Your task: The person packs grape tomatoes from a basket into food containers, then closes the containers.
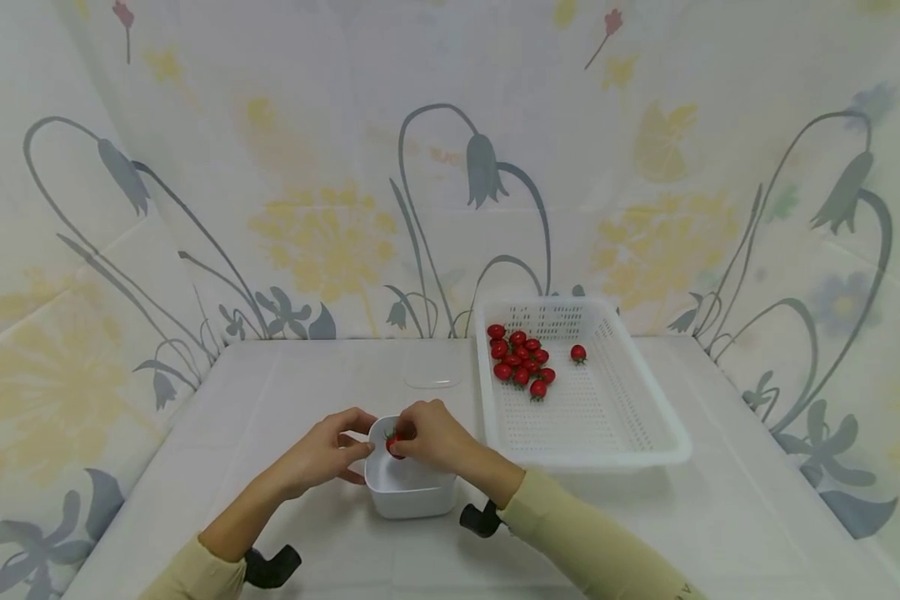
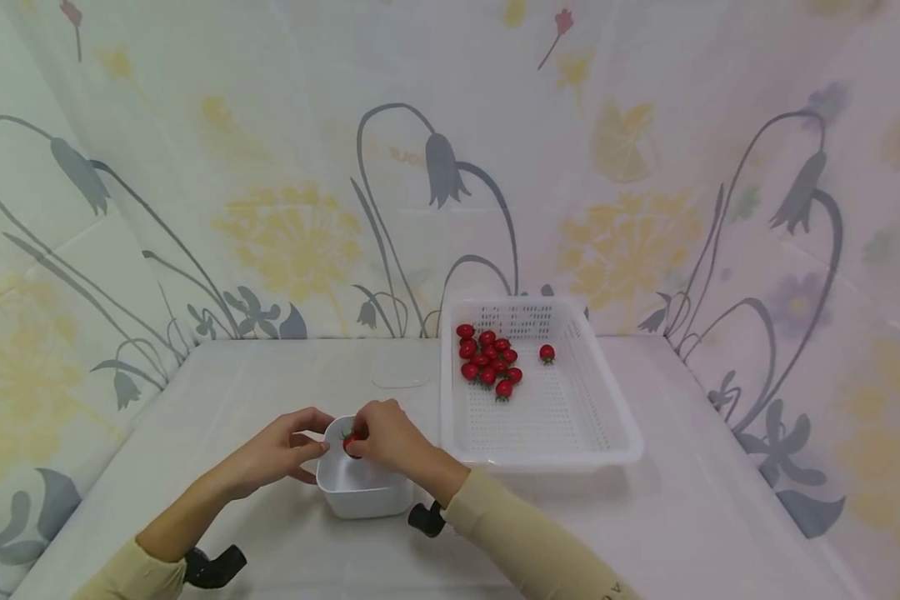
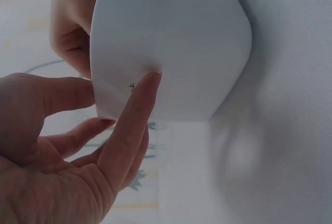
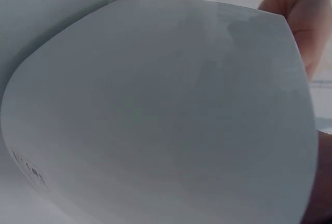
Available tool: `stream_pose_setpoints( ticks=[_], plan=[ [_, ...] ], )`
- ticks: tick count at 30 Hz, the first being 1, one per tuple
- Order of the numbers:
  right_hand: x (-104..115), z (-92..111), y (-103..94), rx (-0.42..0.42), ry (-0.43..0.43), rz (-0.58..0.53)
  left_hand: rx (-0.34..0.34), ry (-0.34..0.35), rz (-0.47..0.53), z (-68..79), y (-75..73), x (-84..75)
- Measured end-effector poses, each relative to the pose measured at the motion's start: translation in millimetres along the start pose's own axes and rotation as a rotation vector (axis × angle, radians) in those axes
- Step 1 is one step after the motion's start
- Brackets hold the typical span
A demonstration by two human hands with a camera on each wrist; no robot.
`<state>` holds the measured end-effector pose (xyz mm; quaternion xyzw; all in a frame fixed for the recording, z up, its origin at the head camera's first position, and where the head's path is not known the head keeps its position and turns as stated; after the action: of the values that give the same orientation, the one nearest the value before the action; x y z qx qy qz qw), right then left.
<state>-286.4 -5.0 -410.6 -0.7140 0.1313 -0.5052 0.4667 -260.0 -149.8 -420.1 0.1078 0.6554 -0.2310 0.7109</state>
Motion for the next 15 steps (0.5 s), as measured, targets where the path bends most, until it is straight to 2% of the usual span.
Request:
stream_pose_setpoints(
  ticks=[6, 10, 15],
  plan=[
    [1, -4, 9.2, 0.02, 0.042, 0.134, 0.01, 0.002, 0.004, -1.6, -0.8, 2.2],
    [0, -7, 17.4, 0.037, 0.029, 0.249, 0.014, 0.008, 0.0, -1.6, -1.1, 2.5],
    [2, -8, 26.4, 0.055, -0.022, 0.259, 0.017, 0.018, 0.006, -0.7, -0.4, 1.9]
  ],
)
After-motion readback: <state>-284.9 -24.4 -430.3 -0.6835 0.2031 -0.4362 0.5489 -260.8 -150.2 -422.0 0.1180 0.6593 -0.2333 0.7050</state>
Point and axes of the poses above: each hand's wrist, its own z-axis away from the middle knuckle, its own y-axis out of the palm, x = y × z, the point moved 7 cm from there along -z, towards the middle knuckle, and after that the axes turned 9 degrees about z, right-handed, at the moved point
